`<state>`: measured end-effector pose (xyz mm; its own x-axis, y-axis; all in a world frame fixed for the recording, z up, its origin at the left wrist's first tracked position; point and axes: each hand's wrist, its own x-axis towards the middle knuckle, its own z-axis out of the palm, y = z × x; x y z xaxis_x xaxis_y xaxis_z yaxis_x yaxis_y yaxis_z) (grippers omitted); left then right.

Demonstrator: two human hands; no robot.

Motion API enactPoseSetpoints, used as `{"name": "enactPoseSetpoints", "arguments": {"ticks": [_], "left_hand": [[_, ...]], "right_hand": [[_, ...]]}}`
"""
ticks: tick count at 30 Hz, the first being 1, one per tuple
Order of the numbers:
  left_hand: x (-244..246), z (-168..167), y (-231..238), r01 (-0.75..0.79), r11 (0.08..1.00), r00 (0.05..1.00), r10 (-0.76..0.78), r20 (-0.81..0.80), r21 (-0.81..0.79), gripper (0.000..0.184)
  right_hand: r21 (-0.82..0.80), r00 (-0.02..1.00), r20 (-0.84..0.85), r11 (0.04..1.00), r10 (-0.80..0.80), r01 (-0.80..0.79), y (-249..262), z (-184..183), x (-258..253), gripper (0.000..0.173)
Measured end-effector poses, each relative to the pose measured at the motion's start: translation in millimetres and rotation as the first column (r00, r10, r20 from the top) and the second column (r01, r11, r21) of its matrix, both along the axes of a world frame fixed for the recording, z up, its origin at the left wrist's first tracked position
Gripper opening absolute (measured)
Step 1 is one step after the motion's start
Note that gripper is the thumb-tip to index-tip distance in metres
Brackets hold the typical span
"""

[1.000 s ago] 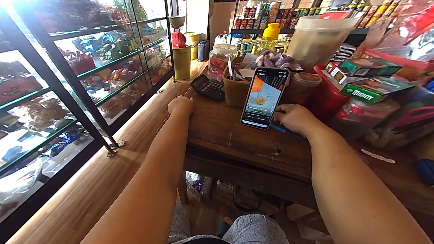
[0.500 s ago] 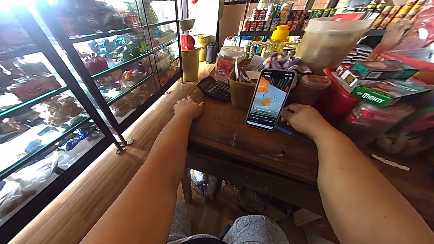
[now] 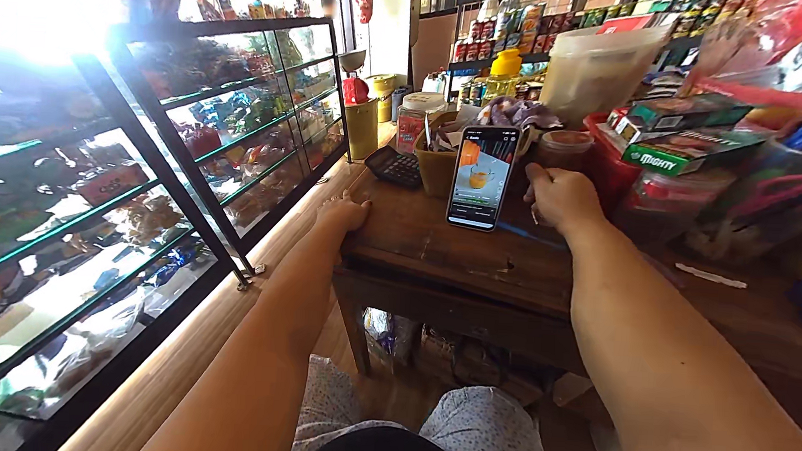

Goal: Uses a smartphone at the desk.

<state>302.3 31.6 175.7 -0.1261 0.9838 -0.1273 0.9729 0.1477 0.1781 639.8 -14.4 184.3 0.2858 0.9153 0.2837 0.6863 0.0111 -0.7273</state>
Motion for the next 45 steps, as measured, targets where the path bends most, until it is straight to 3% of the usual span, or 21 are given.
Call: {"name": "enactPoseSetpoints", "arguments": {"ticks": [11, 21, 24, 28, 37, 40, 42, 45], "left_hand": [[-15.3, -8.8, -21.9, 0.126, 0.992, 0.991, -0.126, -0.032, -0.003, 0.084], [-27.9, -22.9, -102.9, 0.164, 0.972, 0.986, -0.157, -0.052, 0.17, 0.074], [-24.3, -11.2, -111.5, 0.166, 0.982, 0.981, -0.155, -0.12, 0.087, 0.081], [-11.7, 14.1, -86.3, 0.223, 0.973, 0.97, -0.227, -0.086, -0.055, 0.084], [15.5, 18.8, 53.6, 0.143, 0.987, 0.989, -0.14, 0.046, -0.073, 0.075], [26.8, 22.4, 48.3, -0.024, 0.999, 0.986, 0.031, 0.166, -0.041, 0.07], [35.3, 27.3, 39.8, -0.062, 0.997, 0.986, 0.067, 0.151, -0.036, 0.07], [30.8, 8.9, 48.1, -0.123, 0.991, 0.987, 0.117, 0.112, 0.054, 0.07]], "right_hand": [[0.004, 1.0, -0.006, 1.0, 0.023, -0.023, 1.1, -1.7, -2.1, 0.064], [-0.001, 0.998, 0.066, 1.0, 0.016, -0.016, 3.6, -0.7, -10.2, 0.06], [0.033, 0.997, 0.062, 0.999, -0.039, 0.037, 4.8, 0.0, -10.3, 0.062], [0.123, 0.994, 0.017, 0.987, -0.109, 0.106, 6.3, 0.7, -10.1, 0.064], [0.205, 0.991, -0.023, 0.97, -0.132, 0.134, 7.6, -0.4, -13.8, 0.066], [0.236, 0.99, -0.037, 0.961, -0.138, 0.143, 9.2, -0.7, -12.8, 0.066], [0.241, 0.99, -0.043, 0.961, -0.131, 0.138, 9.9, 0.4, -9.6, 0.065], [0.212, 0.99, -0.048, 0.967, -0.136, 0.143, 9.9, -2.1, -8.6, 0.067]]}}
